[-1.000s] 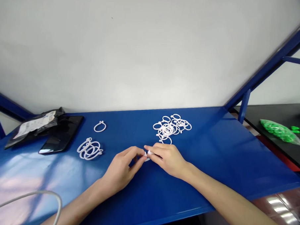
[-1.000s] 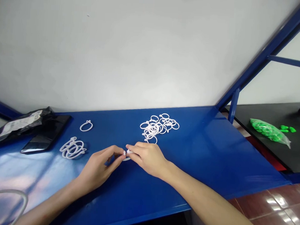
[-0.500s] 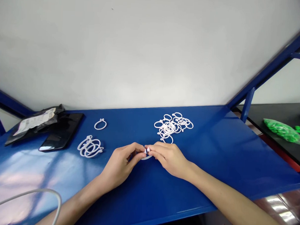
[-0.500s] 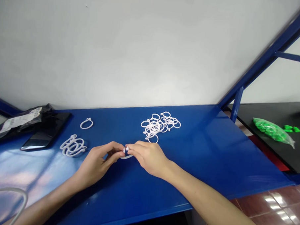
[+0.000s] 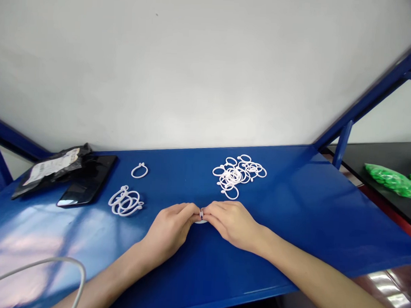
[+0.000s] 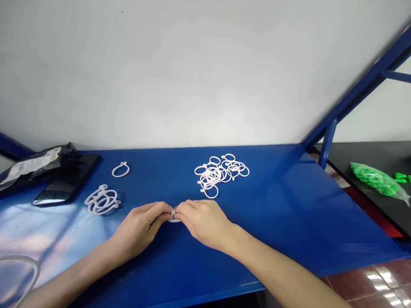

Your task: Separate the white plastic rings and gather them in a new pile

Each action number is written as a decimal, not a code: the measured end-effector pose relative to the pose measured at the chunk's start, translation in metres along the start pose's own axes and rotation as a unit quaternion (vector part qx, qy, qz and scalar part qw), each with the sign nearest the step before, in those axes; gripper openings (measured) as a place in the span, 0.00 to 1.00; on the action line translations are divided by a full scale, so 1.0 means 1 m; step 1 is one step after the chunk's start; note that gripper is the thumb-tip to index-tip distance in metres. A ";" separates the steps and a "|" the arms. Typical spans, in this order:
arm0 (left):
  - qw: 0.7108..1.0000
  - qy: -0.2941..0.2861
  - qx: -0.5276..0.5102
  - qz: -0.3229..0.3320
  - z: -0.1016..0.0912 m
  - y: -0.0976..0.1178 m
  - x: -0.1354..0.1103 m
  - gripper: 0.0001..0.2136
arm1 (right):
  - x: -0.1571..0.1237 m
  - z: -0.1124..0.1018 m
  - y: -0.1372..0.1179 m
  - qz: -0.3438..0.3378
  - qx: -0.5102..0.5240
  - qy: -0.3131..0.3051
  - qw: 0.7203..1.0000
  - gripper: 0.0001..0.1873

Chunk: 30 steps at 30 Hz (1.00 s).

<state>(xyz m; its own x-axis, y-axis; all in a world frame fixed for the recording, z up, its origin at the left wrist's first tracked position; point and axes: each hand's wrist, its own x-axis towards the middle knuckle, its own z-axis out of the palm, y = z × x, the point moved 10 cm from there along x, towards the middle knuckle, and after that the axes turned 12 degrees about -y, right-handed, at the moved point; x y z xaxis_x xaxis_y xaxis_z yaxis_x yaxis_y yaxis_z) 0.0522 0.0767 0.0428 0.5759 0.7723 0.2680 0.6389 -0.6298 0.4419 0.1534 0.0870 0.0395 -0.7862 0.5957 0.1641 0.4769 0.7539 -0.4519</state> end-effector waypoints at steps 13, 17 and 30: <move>0.988 0.013 0.124 0.093 0.000 0.030 0.001 0.14 | -0.003 0.008 -0.003 -0.002 -0.056 -0.018 0.998 0.12; 0.982 -0.016 0.191 -0.008 -0.011 -0.015 0.007 0.08 | 0.002 -0.004 0.016 0.059 0.013 0.042 0.997 0.10; 0.882 -0.060 0.364 -0.295 -0.063 -0.130 -0.016 0.16 | -0.028 -0.075 0.092 0.292 -0.164 0.148 0.931 0.08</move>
<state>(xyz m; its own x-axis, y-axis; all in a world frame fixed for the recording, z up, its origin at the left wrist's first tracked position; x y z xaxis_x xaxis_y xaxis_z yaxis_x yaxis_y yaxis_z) -0.0719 0.1516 0.0354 0.0557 0.9964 0.0637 0.9783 -0.0417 -0.2032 0.2488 0.1602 0.0589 -0.2370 0.9438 0.2304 0.9211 0.2937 -0.2554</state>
